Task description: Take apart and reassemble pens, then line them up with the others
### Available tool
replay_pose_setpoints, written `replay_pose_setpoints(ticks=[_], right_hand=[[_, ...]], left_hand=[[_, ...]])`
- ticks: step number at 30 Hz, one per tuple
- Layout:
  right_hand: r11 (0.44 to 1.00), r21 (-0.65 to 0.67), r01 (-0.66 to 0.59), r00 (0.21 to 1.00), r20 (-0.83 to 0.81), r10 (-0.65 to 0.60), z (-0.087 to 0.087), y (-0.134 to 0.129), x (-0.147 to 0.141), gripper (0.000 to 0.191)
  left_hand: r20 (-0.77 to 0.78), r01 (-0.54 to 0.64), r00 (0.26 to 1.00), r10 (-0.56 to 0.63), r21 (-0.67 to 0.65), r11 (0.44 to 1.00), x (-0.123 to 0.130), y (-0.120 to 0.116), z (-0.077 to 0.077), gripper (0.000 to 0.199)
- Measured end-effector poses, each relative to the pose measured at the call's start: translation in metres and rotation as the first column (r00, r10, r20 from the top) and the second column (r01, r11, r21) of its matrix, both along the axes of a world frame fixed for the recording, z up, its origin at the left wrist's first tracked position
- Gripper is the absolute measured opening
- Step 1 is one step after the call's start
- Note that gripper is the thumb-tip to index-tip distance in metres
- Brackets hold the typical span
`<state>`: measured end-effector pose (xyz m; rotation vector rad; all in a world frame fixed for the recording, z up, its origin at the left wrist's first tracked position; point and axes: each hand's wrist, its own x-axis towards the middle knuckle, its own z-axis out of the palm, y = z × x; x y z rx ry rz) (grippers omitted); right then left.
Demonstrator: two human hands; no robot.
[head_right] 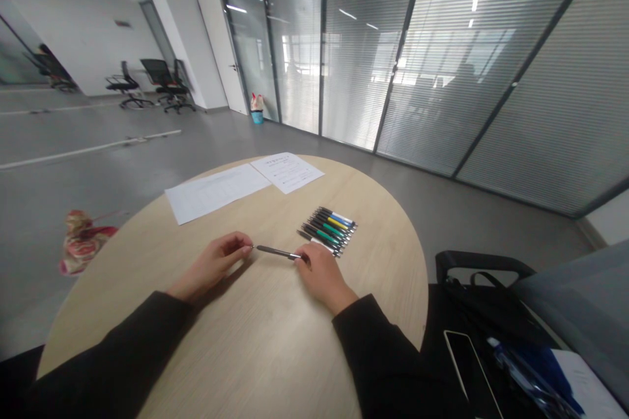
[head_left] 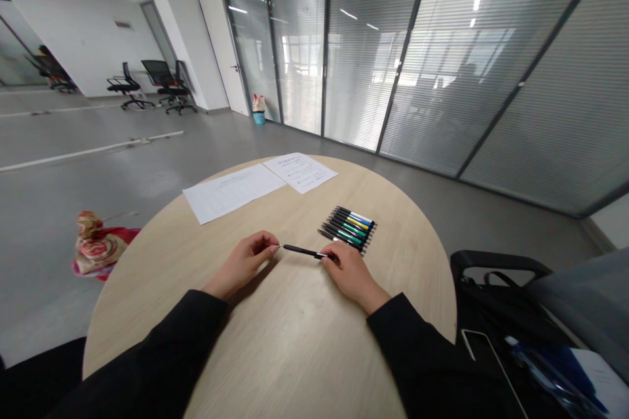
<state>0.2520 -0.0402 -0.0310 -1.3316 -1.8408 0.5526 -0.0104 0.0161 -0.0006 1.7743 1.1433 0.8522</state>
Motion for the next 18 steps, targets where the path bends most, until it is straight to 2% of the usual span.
replay_pose_setpoints(ticks=[18], right_hand=[[0.999,0.036,-0.024,1.000,0.011,0.024,-0.0018,0.0008,-0.0005,0.008]], left_hand=[[-0.007,0.076,0.997,-0.077,-0.040,0.996,0.0011,-0.0036,0.0018,0.030]])
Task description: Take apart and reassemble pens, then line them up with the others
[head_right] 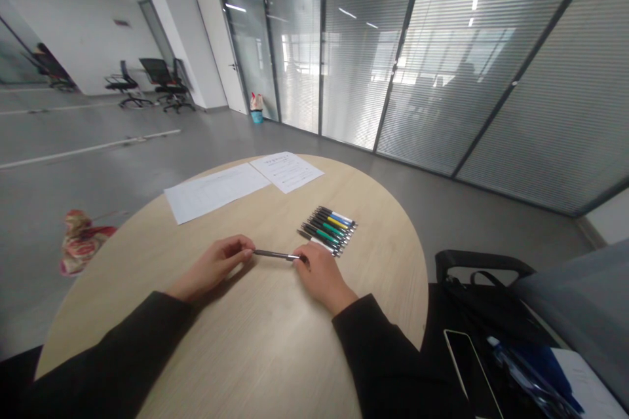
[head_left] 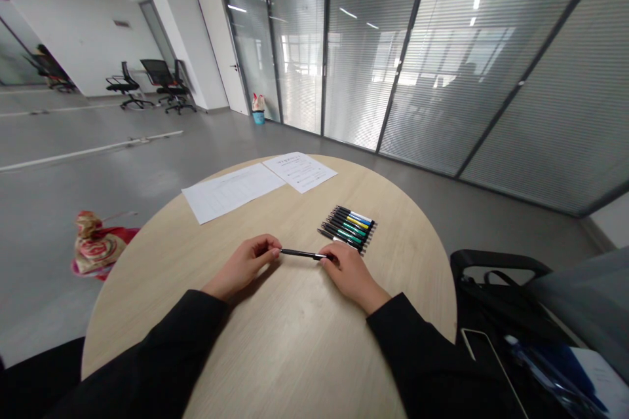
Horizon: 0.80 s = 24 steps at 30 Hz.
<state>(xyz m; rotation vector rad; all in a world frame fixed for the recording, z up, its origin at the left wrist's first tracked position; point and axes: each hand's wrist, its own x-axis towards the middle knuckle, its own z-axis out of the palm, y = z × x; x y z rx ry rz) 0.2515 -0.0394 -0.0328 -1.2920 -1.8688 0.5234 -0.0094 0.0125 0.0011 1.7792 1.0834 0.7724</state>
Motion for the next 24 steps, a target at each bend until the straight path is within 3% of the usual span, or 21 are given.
replay_pose_setpoints(ticks=[18,24], right_hand=[[0.999,-0.023,-0.025,0.998,-0.058,0.024,0.0028,-0.0017,0.0009,0.010],[0.999,-0.036,0.022,0.997,-0.068,-0.024,0.0004,0.0004,0.0010,0.011]], left_hand=[[0.080,0.049,0.996,-0.047,-0.017,0.999,0.0007,-0.0020,0.0017,0.026],[0.051,0.035,0.998,-0.036,0.015,0.999,0.0025,-0.0028,0.0037,0.028]])
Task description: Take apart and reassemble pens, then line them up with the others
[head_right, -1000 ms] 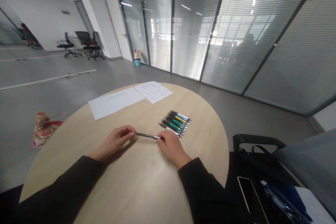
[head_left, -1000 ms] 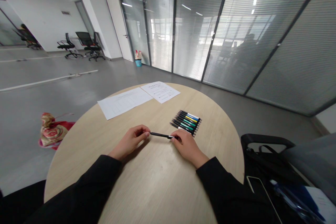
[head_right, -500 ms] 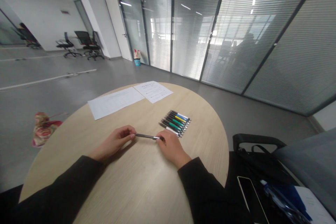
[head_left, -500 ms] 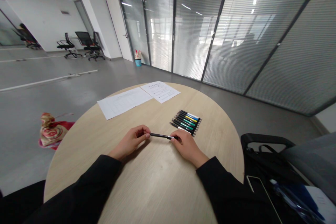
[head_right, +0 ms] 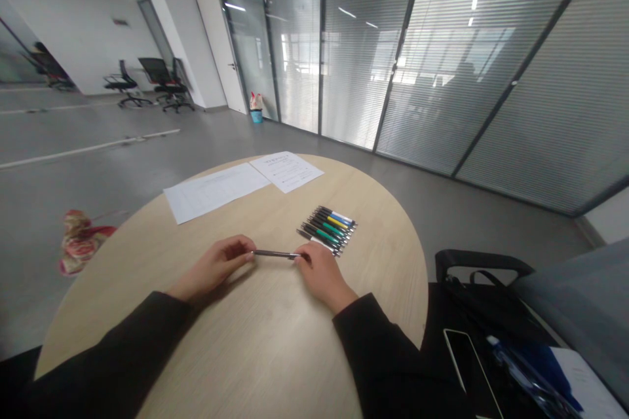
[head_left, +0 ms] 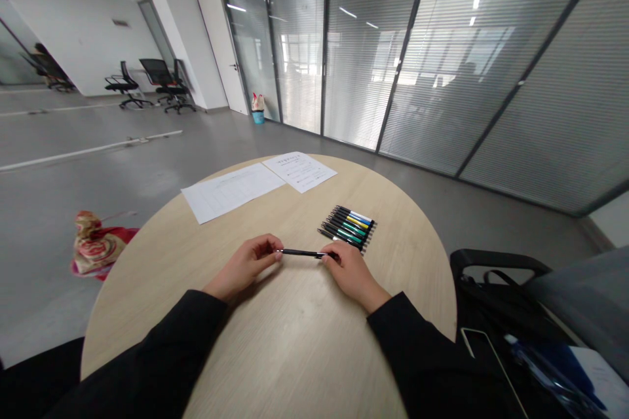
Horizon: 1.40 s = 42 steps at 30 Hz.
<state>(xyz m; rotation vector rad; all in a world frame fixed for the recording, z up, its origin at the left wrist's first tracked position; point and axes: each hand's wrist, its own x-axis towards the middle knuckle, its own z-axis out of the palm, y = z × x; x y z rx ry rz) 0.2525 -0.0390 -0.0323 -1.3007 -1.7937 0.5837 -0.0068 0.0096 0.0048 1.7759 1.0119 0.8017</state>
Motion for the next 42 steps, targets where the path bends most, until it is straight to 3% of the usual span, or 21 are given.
replay_pose_setpoints(ticks=[6,10,16,21,23,30,36,42], right_hand=[[1.000,0.005,-0.007,1.000,-0.009,0.008,-0.001,-0.001,-0.001,0.011],[1.000,0.005,-0.026,0.999,-0.026,0.027,-0.002,0.000,-0.001,0.012],[0.999,0.019,-0.029,0.999,-0.041,0.030,-0.001,0.000,-0.001,0.011],[0.999,0.023,-0.029,0.999,-0.041,0.030,0.001,0.000,0.000,0.011],[0.999,0.018,-0.033,0.999,-0.040,0.034,0.000,0.000,0.000,0.011],[0.999,0.000,-0.036,0.999,-0.031,0.036,-0.002,0.002,-0.001,0.010],[1.000,0.001,-0.024,0.999,-0.040,0.024,-0.002,0.001,-0.001,0.011],[1.000,0.008,-0.017,0.998,-0.054,0.018,0.001,0.000,-0.001,0.010]], left_hand=[[-0.062,-0.062,0.996,0.066,0.063,0.996,0.001,-0.002,0.004,0.031],[0.034,-0.045,0.998,0.044,0.026,0.999,0.001,-0.001,-0.003,0.028],[0.116,-0.043,0.992,0.041,0.017,0.999,0.003,0.001,-0.009,0.041],[-0.100,-0.087,0.990,0.099,0.113,0.990,0.002,-0.001,-0.001,0.031],[-0.203,-0.070,0.974,0.097,0.135,0.988,0.001,-0.002,0.001,0.040],[-0.246,-0.033,0.968,0.045,0.050,0.998,0.001,-0.004,0.003,0.050],[-0.154,-0.019,0.988,0.026,0.045,0.999,0.002,-0.006,0.008,0.037],[0.015,0.027,1.000,-0.027,-0.008,1.000,0.002,-0.005,0.003,0.027]])
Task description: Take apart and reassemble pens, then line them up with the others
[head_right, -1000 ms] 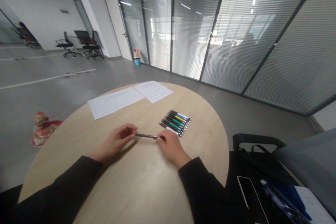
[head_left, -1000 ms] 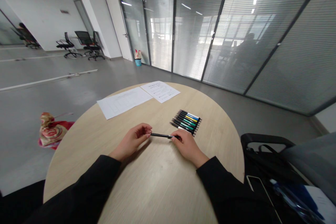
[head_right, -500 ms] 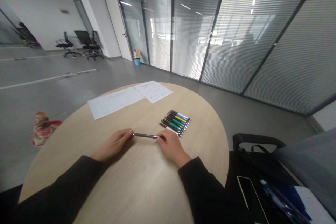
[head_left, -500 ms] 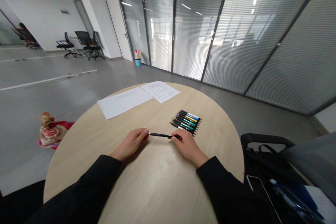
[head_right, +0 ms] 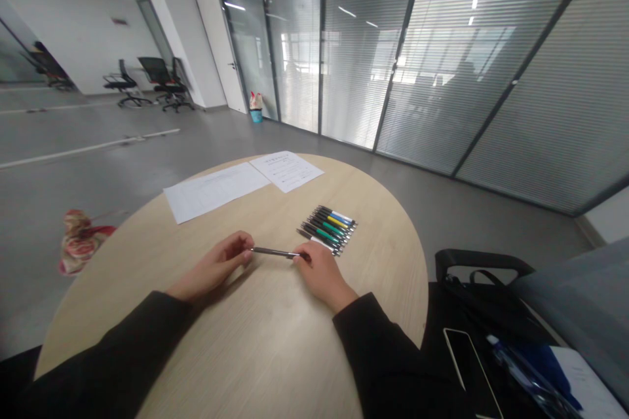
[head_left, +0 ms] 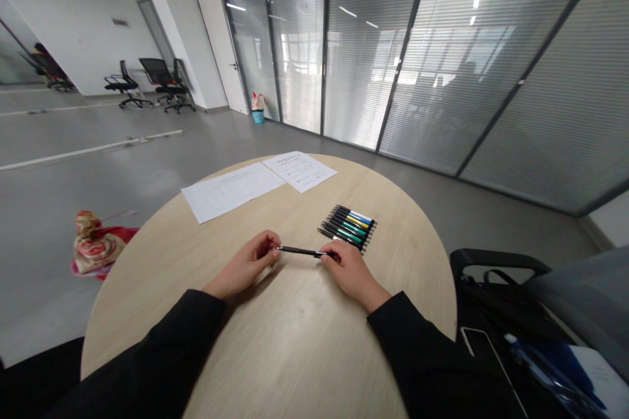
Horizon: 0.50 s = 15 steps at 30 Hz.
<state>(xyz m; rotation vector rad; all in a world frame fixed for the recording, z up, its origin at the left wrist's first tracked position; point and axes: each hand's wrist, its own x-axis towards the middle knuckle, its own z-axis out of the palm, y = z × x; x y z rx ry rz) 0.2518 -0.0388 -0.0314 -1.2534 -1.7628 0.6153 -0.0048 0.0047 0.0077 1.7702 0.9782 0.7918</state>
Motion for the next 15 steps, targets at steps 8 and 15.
replay_pose_setpoints(ticks=[8,15], right_hand=[[1.000,0.003,-0.008,1.000,0.005,0.008,0.0002,-0.0005,0.0001,0.010],[1.000,-0.010,-0.023,1.000,0.010,0.023,-0.0005,-0.0001,-0.0005,0.009]], left_hand=[[-0.181,-0.117,0.976,0.121,0.035,0.993,-0.0044,0.0057,-0.0043,0.057],[-0.217,-0.064,0.974,0.059,-0.017,0.998,-0.0023,0.0029,-0.0006,0.052]])
